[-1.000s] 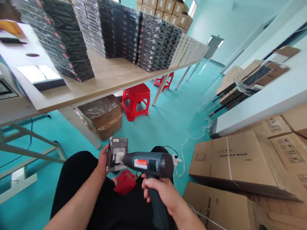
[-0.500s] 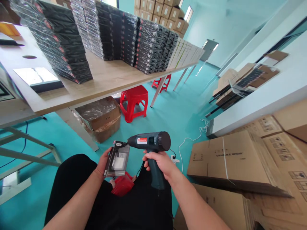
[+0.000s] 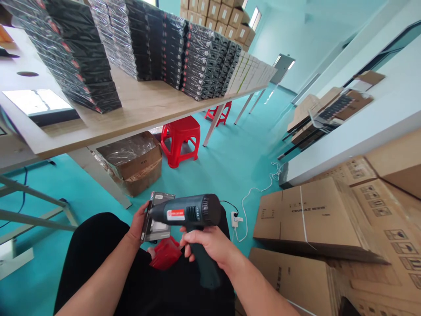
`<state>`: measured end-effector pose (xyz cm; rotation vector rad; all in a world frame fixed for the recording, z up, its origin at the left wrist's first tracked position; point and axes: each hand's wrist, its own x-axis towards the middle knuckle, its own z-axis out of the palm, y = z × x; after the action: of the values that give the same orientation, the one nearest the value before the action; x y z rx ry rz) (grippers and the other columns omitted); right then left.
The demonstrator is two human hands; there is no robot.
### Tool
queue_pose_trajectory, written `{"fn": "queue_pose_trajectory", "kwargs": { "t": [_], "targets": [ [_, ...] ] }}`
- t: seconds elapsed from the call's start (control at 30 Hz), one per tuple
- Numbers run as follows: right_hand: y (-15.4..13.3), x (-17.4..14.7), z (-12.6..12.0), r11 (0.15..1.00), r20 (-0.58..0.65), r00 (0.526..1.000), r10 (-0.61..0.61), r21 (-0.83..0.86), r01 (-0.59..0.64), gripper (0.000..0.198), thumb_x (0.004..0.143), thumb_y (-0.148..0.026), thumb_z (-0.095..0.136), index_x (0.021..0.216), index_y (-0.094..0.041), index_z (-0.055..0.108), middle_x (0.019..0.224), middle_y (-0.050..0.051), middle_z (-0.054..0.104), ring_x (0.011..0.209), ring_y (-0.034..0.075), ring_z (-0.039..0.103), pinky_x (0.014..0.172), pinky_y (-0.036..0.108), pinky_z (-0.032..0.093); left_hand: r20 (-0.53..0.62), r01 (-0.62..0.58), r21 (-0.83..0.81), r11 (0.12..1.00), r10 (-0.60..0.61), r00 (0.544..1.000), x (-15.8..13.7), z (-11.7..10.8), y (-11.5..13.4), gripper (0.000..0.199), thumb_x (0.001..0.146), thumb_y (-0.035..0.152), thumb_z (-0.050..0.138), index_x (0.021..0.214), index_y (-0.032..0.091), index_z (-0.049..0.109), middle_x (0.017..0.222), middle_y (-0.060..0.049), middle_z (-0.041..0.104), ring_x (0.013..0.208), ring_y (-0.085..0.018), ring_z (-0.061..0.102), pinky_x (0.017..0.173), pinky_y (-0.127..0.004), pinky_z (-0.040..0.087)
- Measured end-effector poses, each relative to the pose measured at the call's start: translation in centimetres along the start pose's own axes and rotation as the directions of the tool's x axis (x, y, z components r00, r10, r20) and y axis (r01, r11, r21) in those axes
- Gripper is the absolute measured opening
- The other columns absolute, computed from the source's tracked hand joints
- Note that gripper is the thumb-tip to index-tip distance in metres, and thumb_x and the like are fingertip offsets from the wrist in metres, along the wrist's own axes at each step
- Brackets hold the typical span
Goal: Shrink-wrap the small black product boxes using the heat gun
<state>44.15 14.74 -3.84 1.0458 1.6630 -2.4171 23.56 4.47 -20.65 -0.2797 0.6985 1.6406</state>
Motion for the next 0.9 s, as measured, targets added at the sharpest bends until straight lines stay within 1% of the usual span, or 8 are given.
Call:
{"fn": "queue_pose_trajectory", "kwargs": {
  "t": [0.07,0.2,0.3,0.43,0.6,0.73,0.83,0.9],
  "targets": [
    [-0.1,0.1,0.2,1.0,0.05,0.999,-0.019,0.003,0.019,0.031,0.067,-0.028,0.062,0.094,-0.011,0.06,0.078,0.007,0.063,0.059,0.014,0.058,0.052,0.026,0.047,-0.041,-0.01,-0.005,1.0,0.01,0.999,0.1,-0.1,0.0,0.044,0.074,0.043,0.051,0.097,0.008,0.06,0.069,-0.011,0.068,0.071,-0.029,0.064,0.065,-0.041,0.051],
    [-1.1,1.8,-1.3,0.993,-0.097,0.989,-0.11,0.027,0.114,0.03,0.069,-0.029,0.061,0.093,-0.012,0.06,0.078,0.007,0.063,0.06,0.014,0.058,0.053,0.027,0.048,-0.039,0.01,-0.04,0.999,-0.012,0.999,-0.4,0.2,0.1,0.045,0.076,0.042,0.046,0.102,0.007,0.058,0.074,-0.013,0.067,0.073,-0.029,0.064,0.065,-0.042,0.051],
    [-1.9,2.8,-3.4,0.992,-0.117,0.986,-0.115,0.034,0.12,0.029,0.071,-0.029,0.059,0.094,-0.012,0.059,0.08,0.007,0.062,0.062,0.014,0.058,0.053,0.025,0.048,-0.041,0.016,-0.057,0.998,-0.018,0.999,-0.8,0.5,0.2,0.047,0.077,0.042,0.045,0.105,0.006,0.057,0.078,-0.014,0.067,0.075,-0.029,0.064,0.067,-0.043,0.05],
    [-2.0,2.3,-5.1,0.997,-0.085,0.993,-0.078,-0.019,0.076,0.029,0.071,-0.028,0.058,0.095,-0.012,0.058,0.08,0.007,0.062,0.063,0.014,0.059,0.054,0.026,0.048,-0.034,0.005,-0.067,0.998,-0.008,0.999,-0.8,0.6,0.2,0.049,0.077,0.043,0.043,0.106,0.006,0.056,0.08,-0.015,0.066,0.076,-0.029,0.063,0.067,-0.043,0.049],
    [-0.2,0.0,-5.1,0.991,0.003,0.998,0.066,-0.116,-0.065,0.03,0.068,-0.027,0.06,0.094,-0.011,0.059,0.075,0.007,0.063,0.056,0.013,0.058,0.05,0.026,0.046,-0.029,-0.011,-0.053,0.999,0.01,1.0,-0.9,0.6,0.4,0.052,0.077,0.045,0.043,0.107,0.005,0.056,0.082,-0.016,0.066,0.078,-0.03,0.063,0.069,-0.044,0.049],
    [1.4,-1.6,-5.1,0.975,0.101,0.983,0.152,-0.177,-0.133,0.029,0.066,-0.025,0.06,0.091,-0.009,0.061,0.072,0.007,0.063,0.053,0.013,0.057,0.049,0.026,0.045,0.048,-0.025,-0.066,0.998,0.029,0.998,-1.5,1.1,0.7,0.056,0.076,0.048,0.043,0.112,0.007,0.053,0.092,-0.017,0.065,0.084,-0.031,0.061,0.073,-0.047,0.047],
    [2.3,-2.0,-5.2,0.988,0.016,0.994,0.105,-0.115,-0.102,0.031,0.069,-0.027,0.059,0.095,-0.011,0.06,0.075,0.006,0.063,0.057,0.013,0.058,0.051,0.026,0.046,0.128,-0.026,-0.071,0.997,0.035,0.991,-2.0,1.7,0.8,0.059,0.075,0.051,0.043,0.115,0.008,0.051,0.099,-0.018,0.062,0.087,-0.033,0.06,0.074,-0.05,0.046],
    [2.9,-2.1,-5.0,0.995,-0.053,0.996,0.077,-0.056,-0.08,0.031,0.071,-0.028,0.057,0.097,-0.012,0.059,0.077,0.006,0.062,0.06,0.013,0.058,0.051,0.025,0.046,0.116,-0.053,-0.086,0.995,0.063,0.991,-2.2,2.1,0.8,0.059,0.074,0.051,0.045,0.114,0.008,0.052,0.1,-0.019,0.061,0.088,-0.033,0.059,0.074,-0.05,0.046]
  ]
}}
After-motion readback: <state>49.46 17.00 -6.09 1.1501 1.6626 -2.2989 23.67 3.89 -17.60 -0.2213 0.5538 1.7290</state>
